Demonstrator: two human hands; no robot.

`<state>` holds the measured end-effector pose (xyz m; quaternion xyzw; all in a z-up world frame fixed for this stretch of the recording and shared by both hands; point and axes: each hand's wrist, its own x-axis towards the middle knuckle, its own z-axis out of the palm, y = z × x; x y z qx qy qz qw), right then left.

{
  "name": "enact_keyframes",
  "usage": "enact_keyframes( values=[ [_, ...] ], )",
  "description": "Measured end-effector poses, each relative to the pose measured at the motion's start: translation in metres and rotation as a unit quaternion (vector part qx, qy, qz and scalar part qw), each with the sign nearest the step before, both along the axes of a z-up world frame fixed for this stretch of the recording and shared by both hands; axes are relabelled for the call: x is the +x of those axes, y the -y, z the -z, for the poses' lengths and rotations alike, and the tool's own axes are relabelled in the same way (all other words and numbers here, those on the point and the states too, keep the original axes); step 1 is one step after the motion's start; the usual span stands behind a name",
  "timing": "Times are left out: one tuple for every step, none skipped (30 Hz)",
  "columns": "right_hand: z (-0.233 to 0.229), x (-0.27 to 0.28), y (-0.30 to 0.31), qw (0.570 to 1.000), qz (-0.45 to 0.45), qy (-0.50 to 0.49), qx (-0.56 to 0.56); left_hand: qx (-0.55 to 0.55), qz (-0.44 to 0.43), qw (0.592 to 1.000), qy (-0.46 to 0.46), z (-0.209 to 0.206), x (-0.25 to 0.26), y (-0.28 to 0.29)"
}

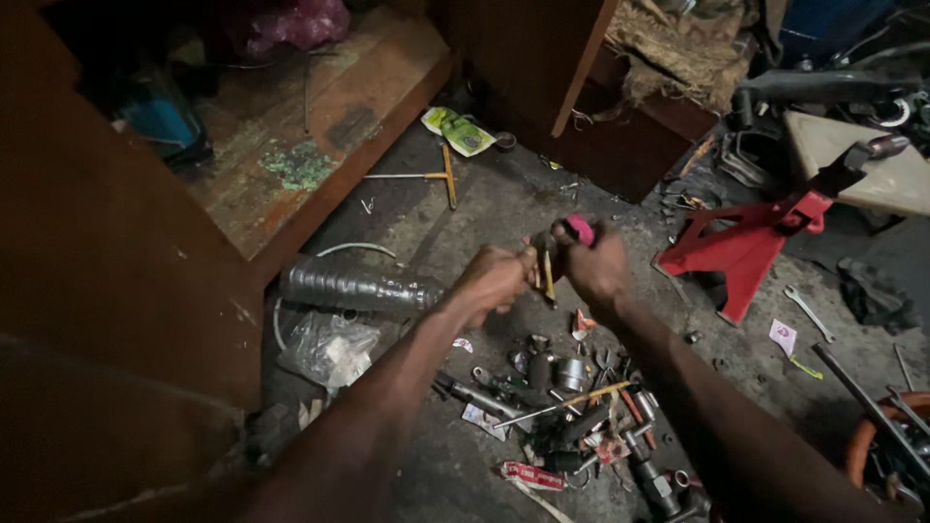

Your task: The person picks up and moves various metal parts, wrenches, and sockets from a cluttered floor, placing some into a basket and using a cloth to wipe others.

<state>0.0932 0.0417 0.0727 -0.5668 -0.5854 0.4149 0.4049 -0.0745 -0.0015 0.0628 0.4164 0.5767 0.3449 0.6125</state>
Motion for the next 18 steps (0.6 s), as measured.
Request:
enact_keyframes(
  values=[
    [0.002,0.002,0.001,0.999,-0.007,0.029,0.035,-0.028,-0.019,0.999,0.040,-0.003,0.001,0.002],
    [0.004,0.006,0.002,0.996,-0.014,0.058,0.069,-0.039,-0.013,0.996,0.076,-0.005,0.000,0.004],
    [0.004,0.013,-0.001,0.990,-0.023,0.089,0.106,-0.048,-0.007,0.992,0.114,-0.007,-0.001,0.004],
    [0.003,0.022,-0.004,0.995,-0.073,0.053,0.044,-0.058,-0.002,0.987,0.151,-0.008,-0.002,0.003],
    [0.002,0.029,-0.009,0.992,-0.125,0.014,-0.017,-0.051,0.009,0.995,0.081,-0.009,-0.008,0.003],
    [0.002,0.036,-0.015,0.981,-0.176,-0.025,-0.078,-0.044,0.020,0.999,0.010,-0.009,-0.016,0.002],
    [0.003,0.043,-0.020,0.963,-0.254,0.078,-0.034,-0.040,0.030,0.997,-0.061,-0.007,-0.022,0.003],
    [0.004,0.050,-0.027,0.927,-0.327,0.180,0.013,-0.027,0.050,0.996,-0.063,-0.005,-0.028,0.003],
    [0.005,0.054,-0.033,0.873,-0.396,0.277,0.062,-0.012,0.068,0.995,-0.067,-0.004,-0.034,0.002],
    [0.010,0.055,-0.035,0.903,-0.405,0.137,-0.028,0.002,0.087,0.994,-0.071,-0.003,-0.038,0.001],
    [0.017,0.054,-0.034,0.908,-0.402,-0.007,-0.118,0.034,0.084,0.992,-0.093,-0.002,-0.040,-0.001],
    [0.023,0.053,-0.034,0.886,-0.388,-0.150,-0.207,0.066,0.082,0.988,-0.114,-0.001,-0.041,-0.005],
    [0.028,0.054,-0.033,0.874,-0.376,-0.166,-0.258,0.097,0.083,0.983,-0.135,0.001,-0.041,-0.008],
    [0.033,0.054,-0.031,0.860,-0.362,-0.181,-0.309,0.106,0.072,0.980,-0.152,0.003,-0.041,-0.011],
    [0.036,0.053,-0.031,0.844,-0.348,-0.194,-0.358,0.117,0.060,0.977,-0.170,0.004,-0.043,-0.015],
    [0.038,0.051,-0.031,0.836,-0.374,-0.186,-0.356,0.127,0.049,0.973,-0.187,0.006,-0.045,-0.019],
    [0.038,0.050,-0.032,0.827,-0.400,-0.176,-0.353,0.126,0.072,0.962,-0.232,0.008,-0.046,-0.024],
    [0.037,0.050,-0.032,0.818,-0.426,-0.166,-0.350,0.124,0.095,0.948,-0.277,0.010,-0.049,-0.030]
  ],
)
